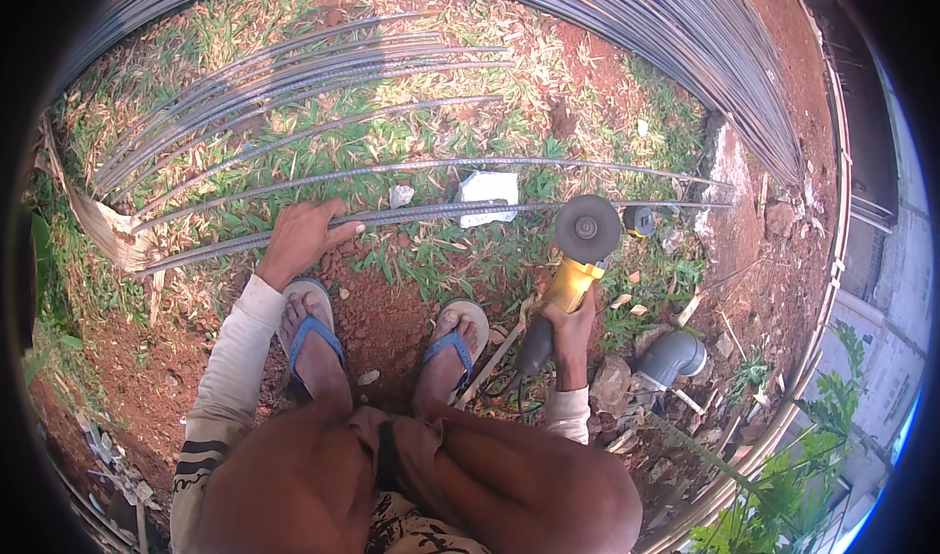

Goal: The person uses an angle grinder to cut several long metal rods laid on the ground. After each cut, the person repositions the rods and continues cutting until multiple short pieces are produced and stacked.

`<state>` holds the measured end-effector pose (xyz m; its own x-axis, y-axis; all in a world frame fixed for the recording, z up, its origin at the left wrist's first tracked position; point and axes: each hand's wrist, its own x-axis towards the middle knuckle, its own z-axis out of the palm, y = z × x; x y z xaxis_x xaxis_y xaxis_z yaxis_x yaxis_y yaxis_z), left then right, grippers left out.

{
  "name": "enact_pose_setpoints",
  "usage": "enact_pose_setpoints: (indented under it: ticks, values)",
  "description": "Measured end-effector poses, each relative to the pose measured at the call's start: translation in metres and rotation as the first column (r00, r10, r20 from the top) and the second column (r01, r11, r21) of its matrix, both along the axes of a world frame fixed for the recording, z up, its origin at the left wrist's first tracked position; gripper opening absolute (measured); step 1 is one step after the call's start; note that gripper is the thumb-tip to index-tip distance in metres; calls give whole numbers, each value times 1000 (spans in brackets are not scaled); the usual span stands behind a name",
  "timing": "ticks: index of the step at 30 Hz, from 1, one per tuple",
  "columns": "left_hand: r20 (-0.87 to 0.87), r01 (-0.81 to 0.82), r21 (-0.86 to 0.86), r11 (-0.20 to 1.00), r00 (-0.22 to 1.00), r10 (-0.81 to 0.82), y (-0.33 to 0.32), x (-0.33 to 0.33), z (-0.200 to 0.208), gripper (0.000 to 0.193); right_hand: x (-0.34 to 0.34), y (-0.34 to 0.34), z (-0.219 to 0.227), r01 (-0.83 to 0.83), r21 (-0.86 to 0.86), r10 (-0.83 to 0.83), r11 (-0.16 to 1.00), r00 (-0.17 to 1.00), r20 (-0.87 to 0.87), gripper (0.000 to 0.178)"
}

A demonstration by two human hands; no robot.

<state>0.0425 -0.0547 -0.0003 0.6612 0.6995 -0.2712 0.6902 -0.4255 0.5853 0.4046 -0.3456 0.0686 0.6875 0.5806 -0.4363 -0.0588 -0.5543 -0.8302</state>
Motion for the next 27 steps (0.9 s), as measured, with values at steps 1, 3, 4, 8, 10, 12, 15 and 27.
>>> enact_pose_setpoints:
  ticks: [1, 3, 4, 8, 10, 12, 15, 27]
  values:
    - [-5, -26, -10, 1000, 1000, 26, -1, 2, 3, 49, 2, -1, 1, 89, 10, -88, 996, 994, -65, 63]
    - [113, -115, 75, 991, 988, 106, -7, 7, 11, 45, 6, -3, 5, 172, 61, -164, 983, 980, -116, 61]
    - [199, -160, 157, 975, 972, 127, -12, 12, 16, 44, 6, -3, 7, 238, 81, -223, 968, 962, -158, 60]
    - [496, -154, -5, 988, 857, 136, -56, 46, 41, 36, 4, 0, 13, 436, 118, -391, 892, 876, -282, 49]
    - [618, 51, -333, 941, 766, 177, -92, 72, 53, 41, 1, 3, 10, 500, 133, -423, 856, 824, -378, 39]
    - [578, 309, -659, 685, 792, 199, -124, 96, 60, 53, -1, 4, 4, 549, 153, -458, 821, 796, -396, 34]
    - [620, 457, -712, 534, 765, 172, -152, 119, 59, 56, -4, 3, -3, 612, 186, -503, 768, 757, -416, 29]
    - [503, 469, -846, 254, 859, 90, -159, 123, 55, 62, -18, 2, -3, 723, 215, -610, 656, 676, -414, 28]
